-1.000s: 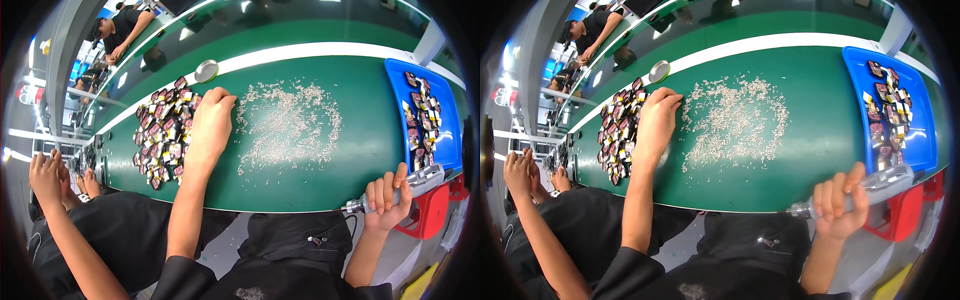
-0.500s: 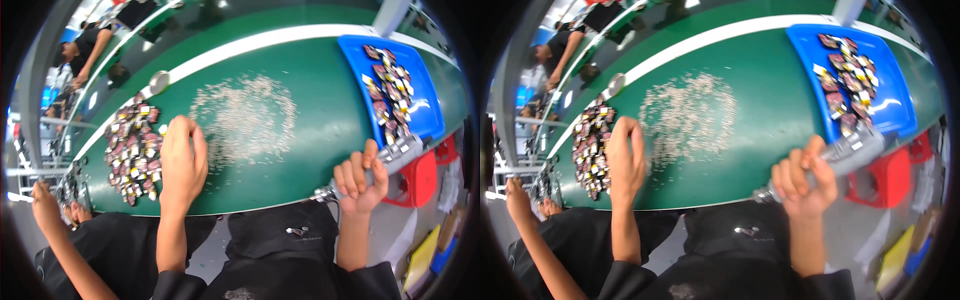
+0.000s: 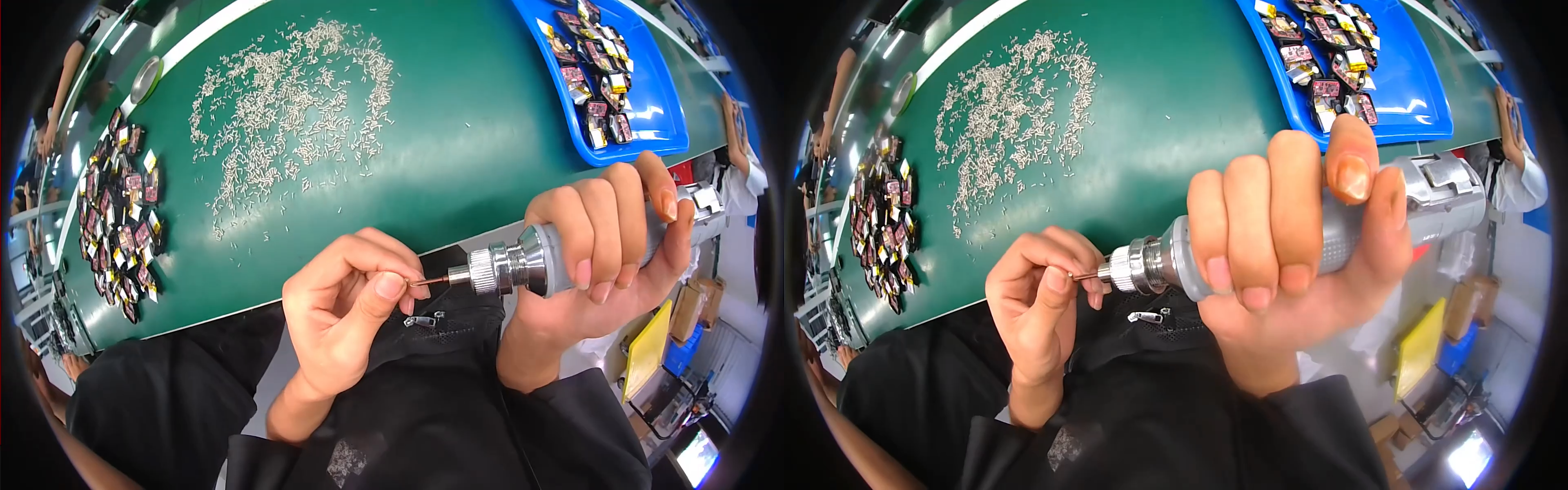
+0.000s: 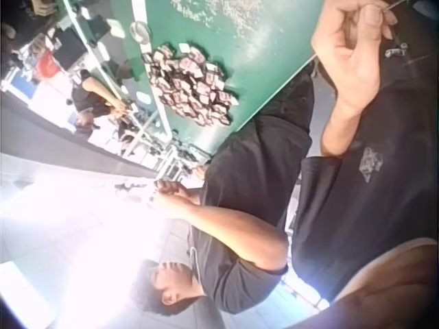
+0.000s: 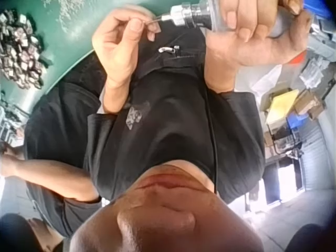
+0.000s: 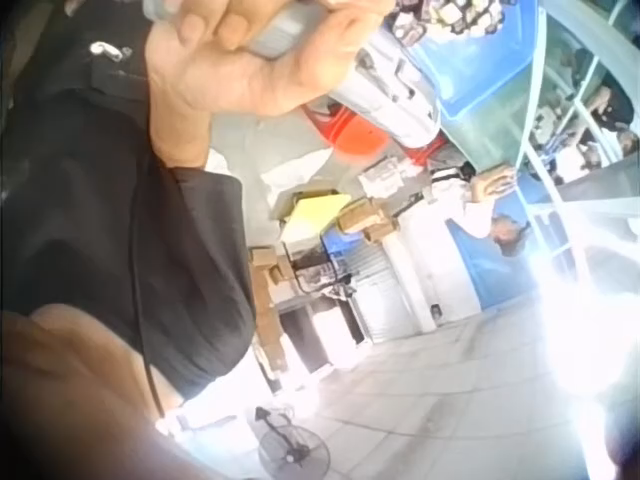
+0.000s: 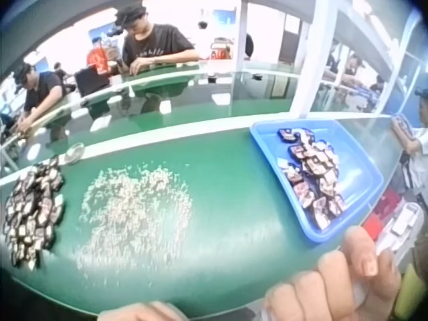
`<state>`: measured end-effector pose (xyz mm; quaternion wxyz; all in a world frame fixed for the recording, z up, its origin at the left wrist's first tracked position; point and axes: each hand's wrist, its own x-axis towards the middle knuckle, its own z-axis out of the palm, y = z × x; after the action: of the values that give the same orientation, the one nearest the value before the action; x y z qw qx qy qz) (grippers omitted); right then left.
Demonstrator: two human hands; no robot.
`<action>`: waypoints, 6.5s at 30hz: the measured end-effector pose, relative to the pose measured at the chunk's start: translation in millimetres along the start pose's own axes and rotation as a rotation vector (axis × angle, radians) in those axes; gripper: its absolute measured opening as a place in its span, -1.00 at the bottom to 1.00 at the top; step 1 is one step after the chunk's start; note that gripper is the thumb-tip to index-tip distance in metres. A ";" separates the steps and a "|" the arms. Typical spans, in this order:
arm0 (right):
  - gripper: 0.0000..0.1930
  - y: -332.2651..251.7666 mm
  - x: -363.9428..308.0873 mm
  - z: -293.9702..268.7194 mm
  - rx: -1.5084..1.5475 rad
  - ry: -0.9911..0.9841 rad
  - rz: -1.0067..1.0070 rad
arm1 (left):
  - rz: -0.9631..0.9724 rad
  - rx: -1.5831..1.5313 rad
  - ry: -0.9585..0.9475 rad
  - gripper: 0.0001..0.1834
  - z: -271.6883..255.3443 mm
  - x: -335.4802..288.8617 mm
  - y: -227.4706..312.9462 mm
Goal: Use an electric screwdriver to assemble small electronic components on a factory assembly line.
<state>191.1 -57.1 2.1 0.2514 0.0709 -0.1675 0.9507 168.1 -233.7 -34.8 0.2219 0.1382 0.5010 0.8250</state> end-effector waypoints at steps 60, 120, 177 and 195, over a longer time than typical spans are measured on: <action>-0.82 -64.0 -20.2 -30.6 -0.366 0.275 -0.257 | 0.683 1.195 -0.369 -0.73 92.8 152.1 13.5; -0.83 -42.9 -55.4 -49.4 -0.188 0.249 0.076 | 0.361 1.419 -0.495 -0.52 11.8 56.1 19.4; -0.66 -46.8 31.1 -19.9 -0.667 -0.205 0.202 | 0.553 1.646 -0.584 -0.64 18.9 36.3 1.7; -0.69 -26.1 37.6 -26.3 -0.706 -0.361 0.291 | 0.700 1.522 -0.506 -0.67 12.8 39.3 -10.3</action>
<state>170.4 -9.4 -6.8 0.0902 0.1213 -0.5326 0.8328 142.3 -199.9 -37.8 -0.0921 0.5737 0.7802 0.2318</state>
